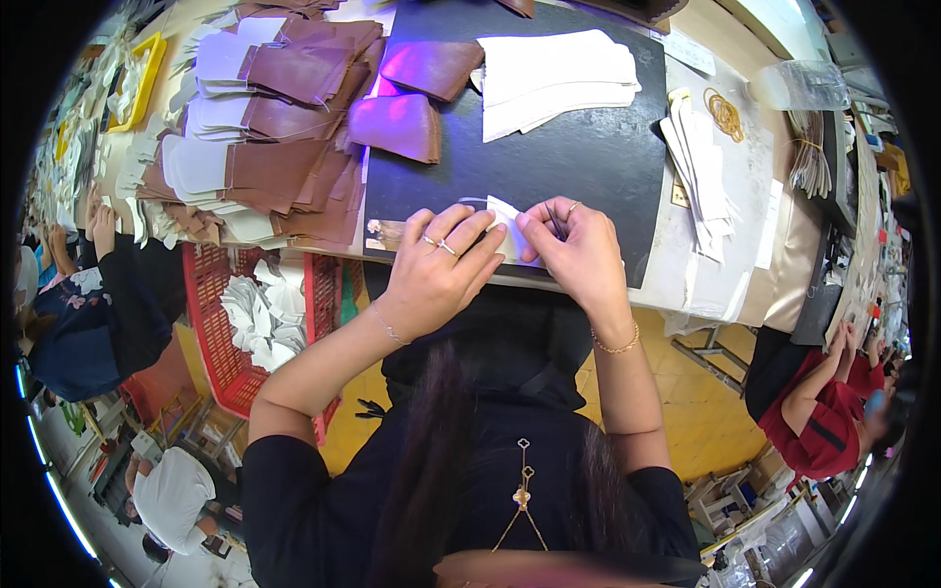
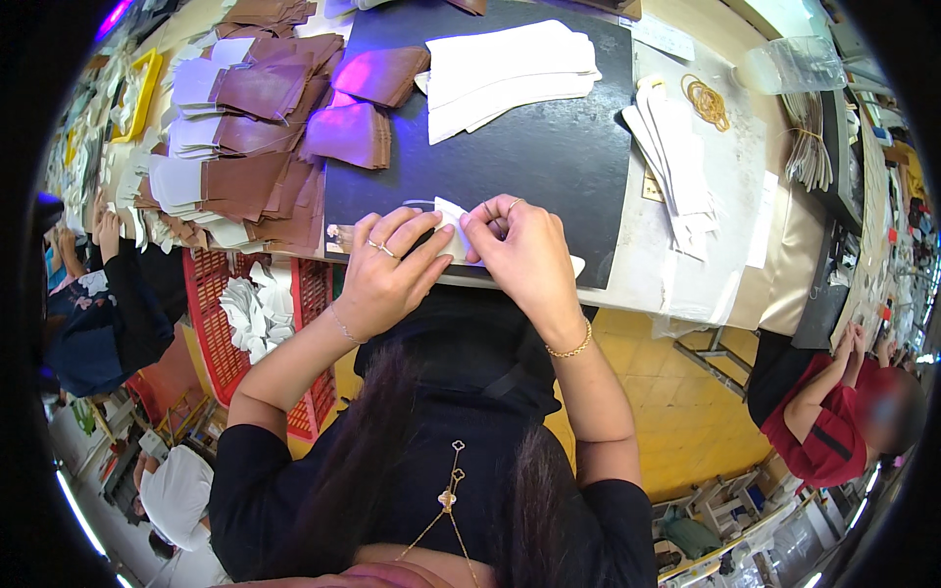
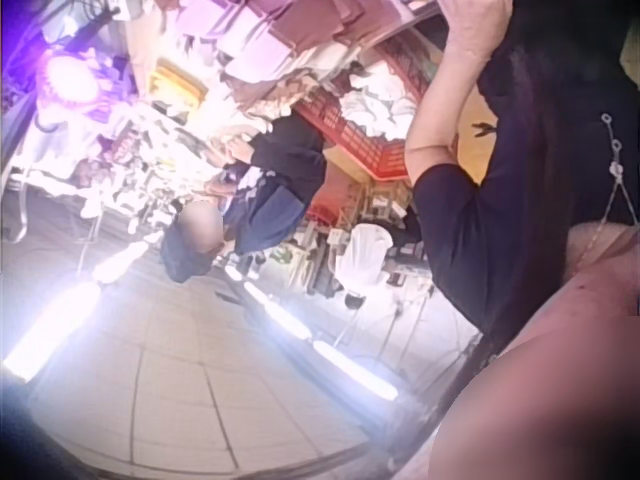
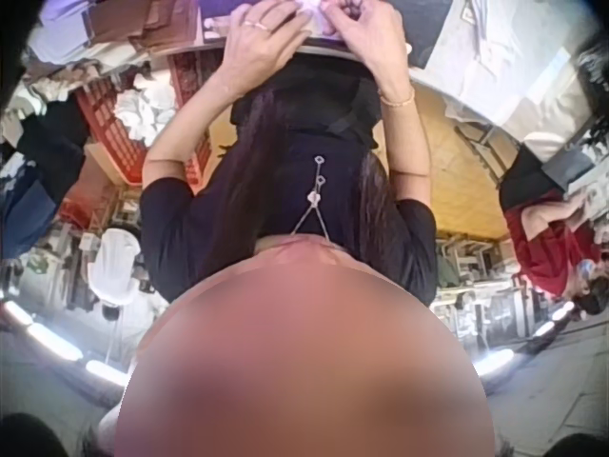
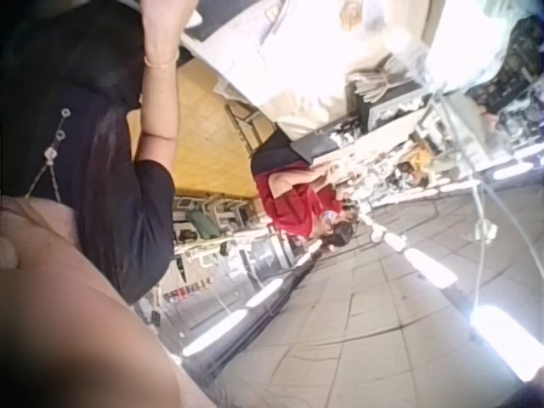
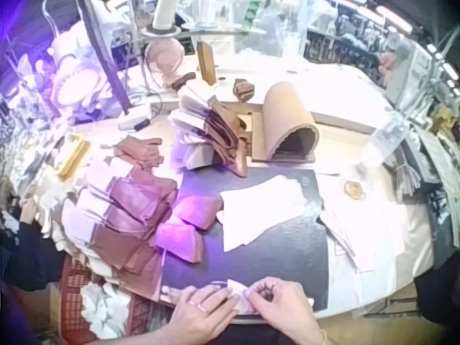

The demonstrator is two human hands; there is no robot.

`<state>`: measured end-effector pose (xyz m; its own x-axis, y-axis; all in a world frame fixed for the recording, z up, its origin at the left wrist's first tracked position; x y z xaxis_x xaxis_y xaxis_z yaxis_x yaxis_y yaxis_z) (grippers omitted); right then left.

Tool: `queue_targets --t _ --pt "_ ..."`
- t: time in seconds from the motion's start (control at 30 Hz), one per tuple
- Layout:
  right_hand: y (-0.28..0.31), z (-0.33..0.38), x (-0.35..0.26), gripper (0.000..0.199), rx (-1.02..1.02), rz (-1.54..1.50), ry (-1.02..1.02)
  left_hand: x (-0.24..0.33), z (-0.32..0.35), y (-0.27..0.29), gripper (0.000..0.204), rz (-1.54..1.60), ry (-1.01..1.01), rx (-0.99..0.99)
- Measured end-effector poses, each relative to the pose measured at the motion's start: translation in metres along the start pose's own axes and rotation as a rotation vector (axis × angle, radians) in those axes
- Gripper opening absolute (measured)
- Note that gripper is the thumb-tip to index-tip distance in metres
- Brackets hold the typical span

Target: The person folds white paper pieces by hand on a table, aligning edges and pressing creases. They handle each piece individually, then place the folded items into a clear plastic bag.

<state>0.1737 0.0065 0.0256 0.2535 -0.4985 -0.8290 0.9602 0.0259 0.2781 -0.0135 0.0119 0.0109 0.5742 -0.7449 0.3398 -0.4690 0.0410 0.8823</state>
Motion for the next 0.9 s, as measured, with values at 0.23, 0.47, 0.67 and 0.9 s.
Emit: queue_targets --t 0.23,0.47,0.67,0.9 --pt "0.005 -0.004 -0.004 0.02 -0.028 0.065 -0.073 -0.001 0.001 -0.003 0.036 0.017 0.013 -0.011" --pt "0.006 -0.004 -0.003 0.02 -0.032 0.046 -0.081 -0.001 0.002 -0.003 0.037 -0.001 0.023 -0.029" --pt "0.006 -0.005 -0.002 0.022 -0.042 0.026 -0.071 0.0 0.0 -0.003 0.036 -0.014 0.038 -0.057" --pt "0.029 0.012 0.005 0.021 -0.016 0.183 -0.051 0.006 -0.003 0.0 0.04 -0.072 0.051 -0.094"
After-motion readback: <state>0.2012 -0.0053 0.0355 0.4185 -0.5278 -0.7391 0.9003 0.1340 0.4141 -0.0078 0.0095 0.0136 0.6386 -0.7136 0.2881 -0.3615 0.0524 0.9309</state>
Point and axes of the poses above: each hand's wrist, its own z-axis away from the middle knuckle, its own y-axis out of the back of the hand, x = y × z, the point moved 3 cm from there along -z, towards the middle knuckle, and after that the axes turned 4 degrees about -z, right-handed, at the moved point
